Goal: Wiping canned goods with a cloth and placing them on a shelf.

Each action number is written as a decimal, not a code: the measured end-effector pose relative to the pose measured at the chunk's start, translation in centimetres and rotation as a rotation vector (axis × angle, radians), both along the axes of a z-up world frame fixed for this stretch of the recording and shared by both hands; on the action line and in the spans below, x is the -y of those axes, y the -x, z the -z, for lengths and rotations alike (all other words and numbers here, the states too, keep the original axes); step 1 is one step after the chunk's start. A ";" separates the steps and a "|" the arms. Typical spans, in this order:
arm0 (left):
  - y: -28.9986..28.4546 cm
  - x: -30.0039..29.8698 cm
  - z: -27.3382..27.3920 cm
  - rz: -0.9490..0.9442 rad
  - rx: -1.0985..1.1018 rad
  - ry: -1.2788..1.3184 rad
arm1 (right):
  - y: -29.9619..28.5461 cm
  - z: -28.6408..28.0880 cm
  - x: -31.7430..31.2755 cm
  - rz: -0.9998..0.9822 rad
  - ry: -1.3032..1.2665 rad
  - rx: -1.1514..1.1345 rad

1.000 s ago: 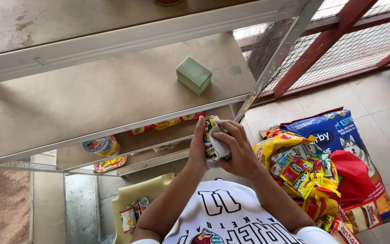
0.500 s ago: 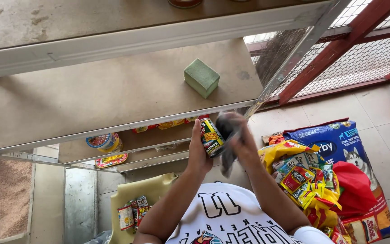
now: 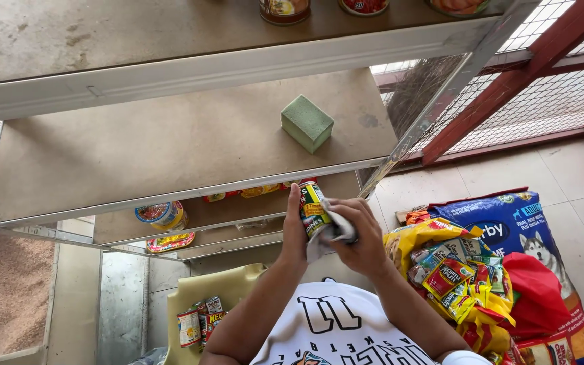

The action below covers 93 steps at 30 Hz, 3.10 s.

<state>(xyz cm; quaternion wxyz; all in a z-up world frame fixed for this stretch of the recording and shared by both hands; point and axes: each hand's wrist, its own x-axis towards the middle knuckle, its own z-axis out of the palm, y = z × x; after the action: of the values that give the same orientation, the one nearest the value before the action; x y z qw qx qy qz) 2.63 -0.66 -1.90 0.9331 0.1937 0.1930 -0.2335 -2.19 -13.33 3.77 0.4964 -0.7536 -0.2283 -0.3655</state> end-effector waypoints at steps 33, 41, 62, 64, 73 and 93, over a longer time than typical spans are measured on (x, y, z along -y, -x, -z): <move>0.0 -1.8 0.8 -0.065 0.152 -0.198 | 0.3 1.8 2.5 0.129 -0.211 -0.427; 1.0 -2.4 -2.0 -0.064 0.059 -0.125 | 0.1 1.0 -0.3 -0.200 0.073 -0.185; 1.9 -1.0 -1.3 -0.192 0.150 -0.254 | 0.2 1.5 -0.1 -0.117 0.007 -0.082; 2.0 -1.0 -2.0 -0.189 0.156 -0.249 | 0.3 1.4 -0.3 -0.101 -0.023 -0.099; 2.1 -1.1 -1.6 -0.188 0.193 -0.241 | -0.5 2.3 1.2 -0.201 0.067 -0.085; 2.8 -1.6 -1.8 -0.102 0.252 -0.312 | 0.0 0.0 0.3 -0.085 0.018 0.135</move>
<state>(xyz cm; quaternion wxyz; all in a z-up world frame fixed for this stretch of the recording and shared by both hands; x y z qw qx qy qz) -0.17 0.89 -0.15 0.9191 0.3537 0.1182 -0.1273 -2.15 -13.65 3.74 0.4883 -0.7213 -0.2961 -0.3919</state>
